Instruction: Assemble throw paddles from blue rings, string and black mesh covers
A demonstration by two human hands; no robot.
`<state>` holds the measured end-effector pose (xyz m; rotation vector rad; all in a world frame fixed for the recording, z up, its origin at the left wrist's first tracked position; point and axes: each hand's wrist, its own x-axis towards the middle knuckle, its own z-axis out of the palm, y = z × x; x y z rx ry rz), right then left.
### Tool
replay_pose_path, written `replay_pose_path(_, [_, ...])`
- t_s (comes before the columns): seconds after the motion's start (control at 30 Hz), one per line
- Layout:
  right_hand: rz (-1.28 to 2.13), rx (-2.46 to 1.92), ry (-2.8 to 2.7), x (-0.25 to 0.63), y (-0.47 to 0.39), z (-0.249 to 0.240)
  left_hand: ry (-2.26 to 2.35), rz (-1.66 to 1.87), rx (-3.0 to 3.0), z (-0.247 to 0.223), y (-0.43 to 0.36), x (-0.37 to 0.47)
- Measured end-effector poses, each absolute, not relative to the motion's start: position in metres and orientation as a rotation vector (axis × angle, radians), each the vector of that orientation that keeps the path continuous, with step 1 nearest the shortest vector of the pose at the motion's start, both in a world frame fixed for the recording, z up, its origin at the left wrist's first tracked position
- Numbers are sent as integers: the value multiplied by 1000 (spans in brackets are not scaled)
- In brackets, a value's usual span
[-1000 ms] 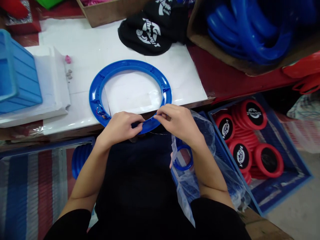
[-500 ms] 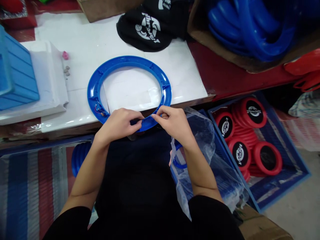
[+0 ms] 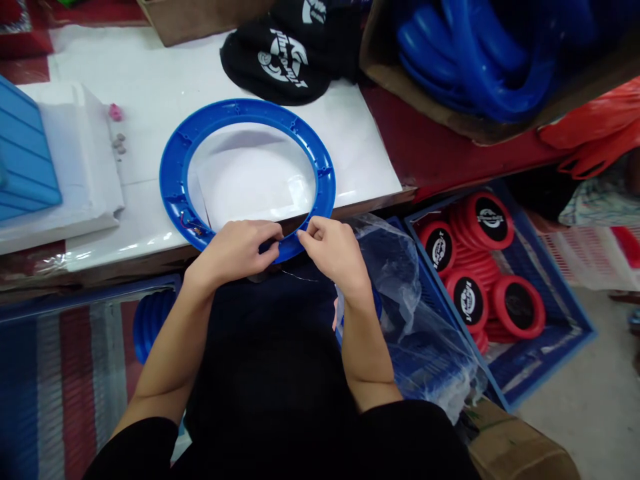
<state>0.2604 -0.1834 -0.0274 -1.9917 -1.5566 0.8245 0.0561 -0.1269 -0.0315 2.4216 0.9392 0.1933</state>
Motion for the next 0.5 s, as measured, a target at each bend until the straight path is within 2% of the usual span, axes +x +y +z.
replay_pose_path(0.27, [882,-1970,-1564,263,-179,-25,1080,20,2574,-16,-137,83])
replay_pose_path(0.5, [917,-1917,-1579,263,-179,-31,980,-10,2614,-18,-134,89])
